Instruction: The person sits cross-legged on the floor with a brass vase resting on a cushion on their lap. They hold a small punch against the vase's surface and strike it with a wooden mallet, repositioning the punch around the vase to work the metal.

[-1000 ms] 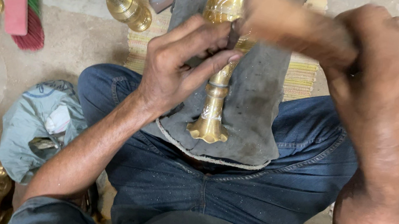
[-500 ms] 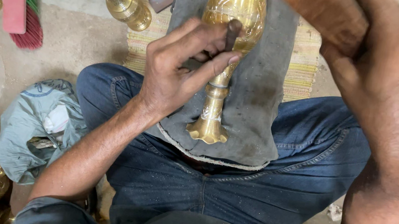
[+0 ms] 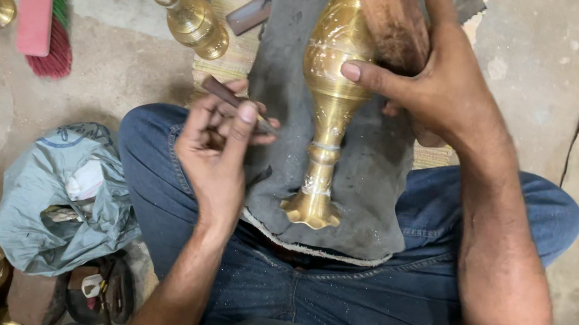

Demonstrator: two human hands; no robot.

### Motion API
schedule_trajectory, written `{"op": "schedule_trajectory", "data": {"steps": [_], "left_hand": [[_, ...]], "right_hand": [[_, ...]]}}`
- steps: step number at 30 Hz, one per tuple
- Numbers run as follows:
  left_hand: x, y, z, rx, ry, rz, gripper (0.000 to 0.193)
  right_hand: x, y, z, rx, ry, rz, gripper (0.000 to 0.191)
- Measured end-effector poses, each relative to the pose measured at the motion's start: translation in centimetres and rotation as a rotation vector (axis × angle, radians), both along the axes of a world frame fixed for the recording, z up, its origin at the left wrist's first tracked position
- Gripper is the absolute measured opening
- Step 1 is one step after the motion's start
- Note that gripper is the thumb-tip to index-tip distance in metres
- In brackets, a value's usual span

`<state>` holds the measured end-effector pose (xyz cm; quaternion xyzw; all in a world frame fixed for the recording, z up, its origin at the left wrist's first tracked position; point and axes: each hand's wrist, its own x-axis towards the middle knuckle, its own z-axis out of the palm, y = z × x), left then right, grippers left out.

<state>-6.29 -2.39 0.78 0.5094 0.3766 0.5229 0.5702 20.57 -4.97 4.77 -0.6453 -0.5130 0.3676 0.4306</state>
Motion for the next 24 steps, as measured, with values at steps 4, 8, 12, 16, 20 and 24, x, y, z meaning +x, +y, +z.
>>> {"op": "schedule_trajectory", "data": {"steps": [4,8,12,16,20,24], "left_hand": [[0.2,-0.8,-0.6,-0.003,0.0,-0.092,0.033],[0.5,-1.0,-1.0,-0.075,-0.031,-0.116,0.033],[0.7,-0.9,-1.2,-0.072,-0.034,-0.12,0.033],[0.9,-0.7,-1.5,-0.058,-0.054,-0.134,0.033],[1.1,-0.6,-1.7,-0.038,-0.041,-0.137,0.033],[1.2,-0.5,-1.7,-0.035,-0.038,-0.14,0.032]], "right_hand": [[-0.8,-0.1,0.5,0.383,-0.379,0.105,0.099],[-2.1,-0.3,1.7,0.184,-0.628,-0.069,0.101],[-2.4,0.0,2.7,0.196,-0.669,-0.072,0.104],[-2.1,0.5,2.6,0.132,-0.65,-0.084,0.103],[-1.7,0.6,1.7,0.21,-0.615,-0.086,0.103],[-1.3,0.6,0.8,0.214,-0.578,-0.09,0.1]]}}
